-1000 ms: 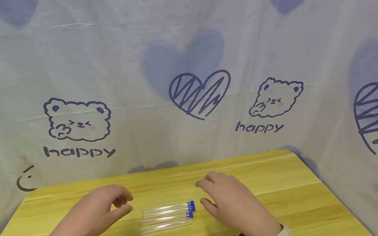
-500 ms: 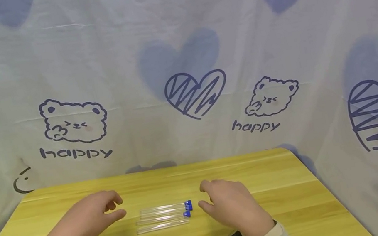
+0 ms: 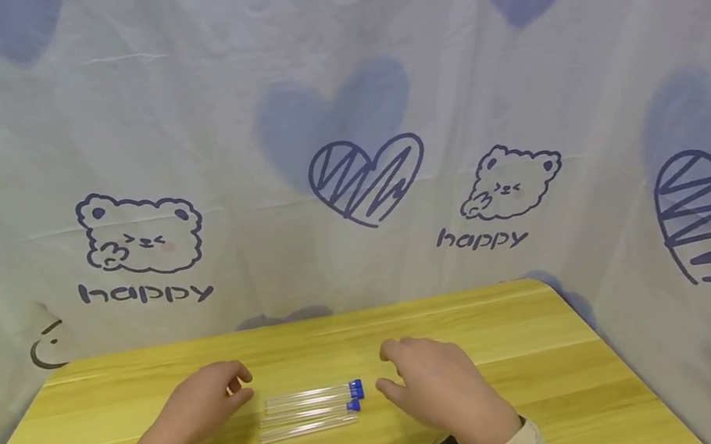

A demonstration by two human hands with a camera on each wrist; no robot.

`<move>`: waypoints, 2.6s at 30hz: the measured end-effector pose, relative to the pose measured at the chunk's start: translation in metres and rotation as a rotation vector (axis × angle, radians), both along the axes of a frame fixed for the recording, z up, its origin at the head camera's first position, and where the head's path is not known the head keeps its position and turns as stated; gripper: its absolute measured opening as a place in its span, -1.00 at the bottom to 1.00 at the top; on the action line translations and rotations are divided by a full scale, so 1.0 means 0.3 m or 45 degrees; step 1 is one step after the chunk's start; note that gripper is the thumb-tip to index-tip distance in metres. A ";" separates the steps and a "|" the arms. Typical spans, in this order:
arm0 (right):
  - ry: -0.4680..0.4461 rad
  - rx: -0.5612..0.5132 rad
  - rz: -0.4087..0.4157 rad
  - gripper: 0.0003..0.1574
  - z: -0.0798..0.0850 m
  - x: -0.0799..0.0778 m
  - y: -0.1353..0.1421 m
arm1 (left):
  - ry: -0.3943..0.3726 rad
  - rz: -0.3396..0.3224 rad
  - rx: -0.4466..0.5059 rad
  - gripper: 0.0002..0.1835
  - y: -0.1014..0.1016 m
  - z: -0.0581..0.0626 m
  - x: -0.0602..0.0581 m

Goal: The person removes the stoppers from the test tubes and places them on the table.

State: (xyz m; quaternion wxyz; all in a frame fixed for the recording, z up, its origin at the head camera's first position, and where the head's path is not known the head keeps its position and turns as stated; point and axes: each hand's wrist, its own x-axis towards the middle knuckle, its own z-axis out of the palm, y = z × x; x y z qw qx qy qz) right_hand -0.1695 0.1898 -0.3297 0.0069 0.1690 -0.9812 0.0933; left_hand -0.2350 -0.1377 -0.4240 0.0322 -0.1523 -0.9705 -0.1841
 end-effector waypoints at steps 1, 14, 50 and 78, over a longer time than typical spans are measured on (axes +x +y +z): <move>-0.010 -0.001 0.001 -0.62 -0.001 -0.001 0.001 | 0.018 0.006 0.006 -0.82 0.006 -0.020 -0.011; -0.042 -0.012 0.014 -0.59 -0.007 -0.011 -0.001 | 0.032 0.033 0.081 -0.93 0.080 -0.108 -0.059; -0.047 0.000 -0.110 -0.48 0.019 -0.016 0.026 | -0.021 0.009 0.019 -0.82 0.061 -0.127 -0.101; 0.766 -0.201 0.308 -0.84 -0.004 -0.059 0.048 | 0.131 0.064 0.146 -0.88 0.027 0.151 0.049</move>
